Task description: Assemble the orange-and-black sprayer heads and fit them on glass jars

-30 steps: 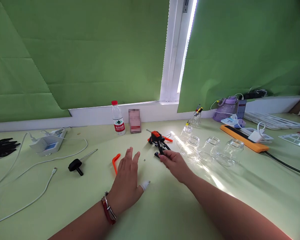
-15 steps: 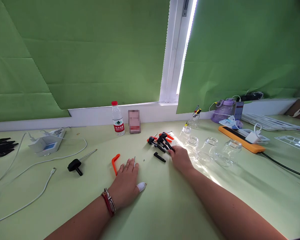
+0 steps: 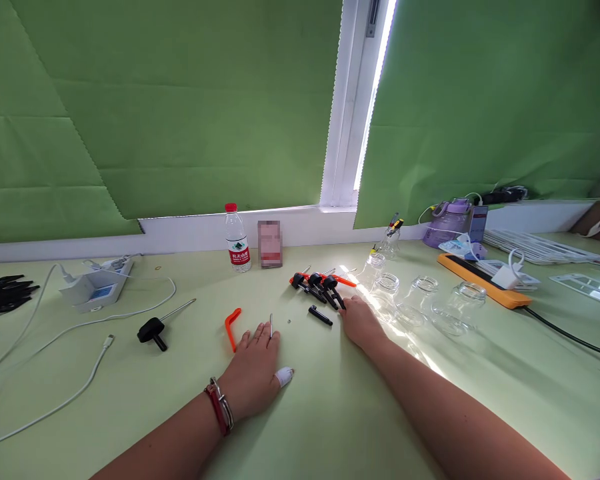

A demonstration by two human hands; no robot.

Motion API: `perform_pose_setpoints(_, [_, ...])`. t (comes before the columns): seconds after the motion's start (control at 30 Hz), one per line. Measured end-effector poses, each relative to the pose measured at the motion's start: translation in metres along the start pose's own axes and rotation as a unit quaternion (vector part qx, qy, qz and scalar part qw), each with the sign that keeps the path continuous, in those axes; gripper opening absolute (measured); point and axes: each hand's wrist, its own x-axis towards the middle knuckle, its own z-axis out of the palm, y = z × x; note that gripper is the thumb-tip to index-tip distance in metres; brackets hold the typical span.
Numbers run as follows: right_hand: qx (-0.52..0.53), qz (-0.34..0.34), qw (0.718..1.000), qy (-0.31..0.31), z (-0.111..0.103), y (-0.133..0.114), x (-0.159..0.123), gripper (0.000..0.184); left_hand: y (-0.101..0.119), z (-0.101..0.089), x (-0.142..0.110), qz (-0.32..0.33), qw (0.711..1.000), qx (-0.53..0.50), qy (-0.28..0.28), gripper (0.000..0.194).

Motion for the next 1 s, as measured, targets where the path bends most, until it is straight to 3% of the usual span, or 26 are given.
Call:
perform_pose_setpoints(0.2, [-0.018,-0.009,1.000,0.005,-0.005,-0.005,-0.005,0.009,-0.001,0.000,0.000,0.002,1.000,-0.002,-0.008,0.062])
perform_pose_setpoints(0.37, [-0.043,-0.006,0.999,0.014,-0.015,-0.019,-0.012,0.015,-0.002,0.003,0.001,-0.004,1.000,0.009,-0.027,0.066])
perform_pose_setpoints(0.47, [-0.064,-0.049,0.996,0.025,-0.018,-0.028,-0.017,0.017,-0.002,0.003,0.001,-0.004,0.999,0.019,-0.036,0.068])
perform_pose_setpoints(0.53, [-0.063,-0.090,0.994,0.022,-0.018,-0.033,-0.021,0.018,-0.003,0.002,0.003,-0.003,0.999,0.029,-0.017,0.067])
perform_pose_setpoints(0.63, [-0.049,-0.123,0.991,0.009,-0.017,-0.037,-0.025,0.019,-0.013,-0.003,0.010,-0.024,0.996,0.069,0.059,0.060])
perform_pose_setpoints(0.77, [-0.031,-0.132,0.991,-0.002,-0.017,-0.039,-0.028,0.019,-0.050,-0.019,0.021,-0.129,0.961,0.169,0.178,0.051])
perform_pose_setpoints(0.87, [-0.026,-0.134,0.991,-0.012,-0.018,-0.039,-0.029,0.019,-0.090,-0.033,0.023,-0.260,0.906,0.226,0.247,0.047])
perform_pose_setpoints(0.93, [-0.025,-0.138,0.990,-0.018,-0.020,-0.040,-0.030,0.019,-0.114,-0.040,0.020,-0.344,0.873,0.235,0.254,0.046])
perform_pose_setpoints(1.0, [-0.023,-0.143,0.989,-0.021,-0.021,-0.041,-0.031,0.019,-0.131,-0.043,0.016,-0.402,0.868,0.202,0.210,0.046])
